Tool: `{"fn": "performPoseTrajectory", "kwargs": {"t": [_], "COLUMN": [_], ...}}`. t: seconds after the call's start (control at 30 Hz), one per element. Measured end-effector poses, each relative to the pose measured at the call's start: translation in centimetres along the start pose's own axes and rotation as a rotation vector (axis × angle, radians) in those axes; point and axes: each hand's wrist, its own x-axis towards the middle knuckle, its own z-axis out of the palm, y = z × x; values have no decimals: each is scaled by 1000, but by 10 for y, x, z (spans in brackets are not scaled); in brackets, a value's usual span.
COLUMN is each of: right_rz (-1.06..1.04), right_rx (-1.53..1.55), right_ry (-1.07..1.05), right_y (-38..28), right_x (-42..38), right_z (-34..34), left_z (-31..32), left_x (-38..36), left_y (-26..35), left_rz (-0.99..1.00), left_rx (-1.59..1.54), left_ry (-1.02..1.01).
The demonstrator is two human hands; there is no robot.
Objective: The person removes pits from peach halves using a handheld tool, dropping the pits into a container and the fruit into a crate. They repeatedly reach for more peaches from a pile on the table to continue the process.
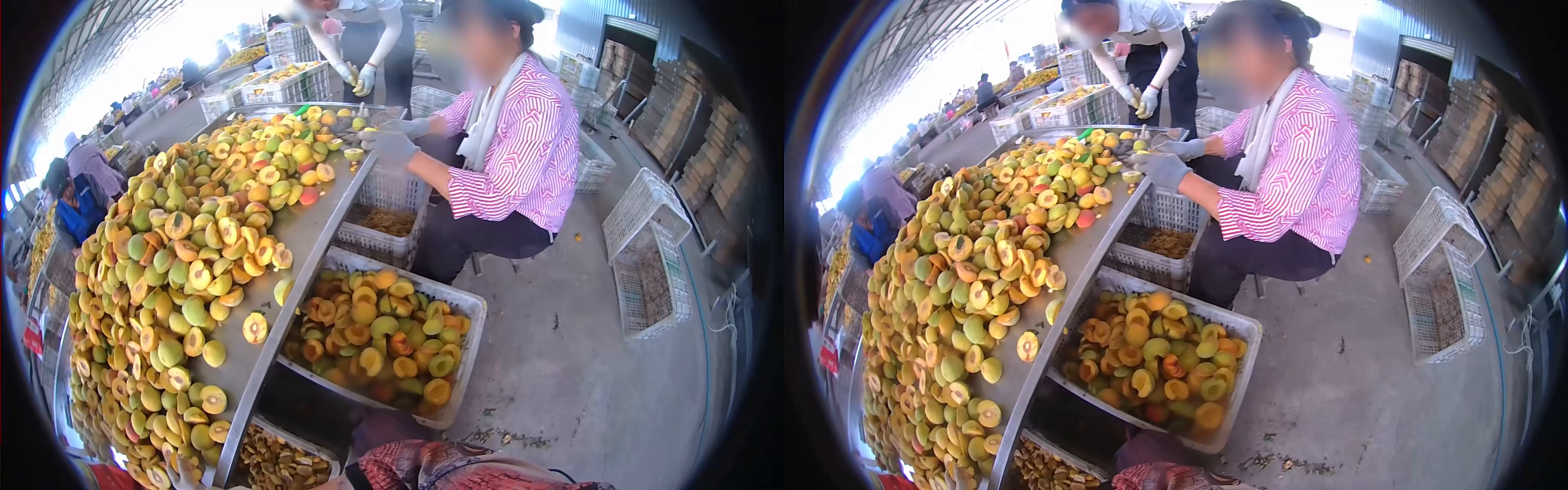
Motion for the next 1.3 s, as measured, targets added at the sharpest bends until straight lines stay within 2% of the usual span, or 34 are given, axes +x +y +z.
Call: {"fn": "performPoseTrajectory", "kwargs": {"t": [0.03, 0.27, 0.47, 0.53, 0.57, 0.6, 0.63, 0.67, 0.73, 0.9, 1.03, 1.2, 1.3], "right_rz": [-33, -77, -35, 92, -92, -280, -121, 38, -87, -123, -167, -220, -174], "right_rx": [-95, 83, -186, 49, -168, -359, -259, -173, -222, -389, -539, -630, -631], "right_ry": [8, -1, -2, -123, -55, 13, -93, -209, -112, -282, -276, -365, -406], "right_y": [13, 3, 19, 11, 16, 17, 0, -11, 0, -4, 3, 8, 6], "right_x": [3, -4, -7, -8, -7, -6, -1, 5, 7, 5, 3, -1, -2], "right_z": [9, 1, 1, -10, -16, -17, -26, -34, -24, -21, -17, -14, -12], "left_z": [-2, -23, -57, -63, 9, -3, -22, -11, -16, -19, -31, -40, -46], "left_x": [0, -6, -17, -27, -76, -77, -75, -94, -104, -138, -153, -164, -167], "left_y": [0, 2, -1, 3, 51, 56, 42, 62, 67, 90, 97, 100, 96], "left_rz": [1, 11, 26, 14, 60, -54, -18, -85, 24, -54, -96, -154, -140], "left_rx": [-7, -37, -106, -105, -174, -236, -192, -302, -227, -279, -234, -133, -82], "left_ry": [-1, -12, -61, -45, -14, -93, -50, -213, -218, -279, -281, -274, -291]}}
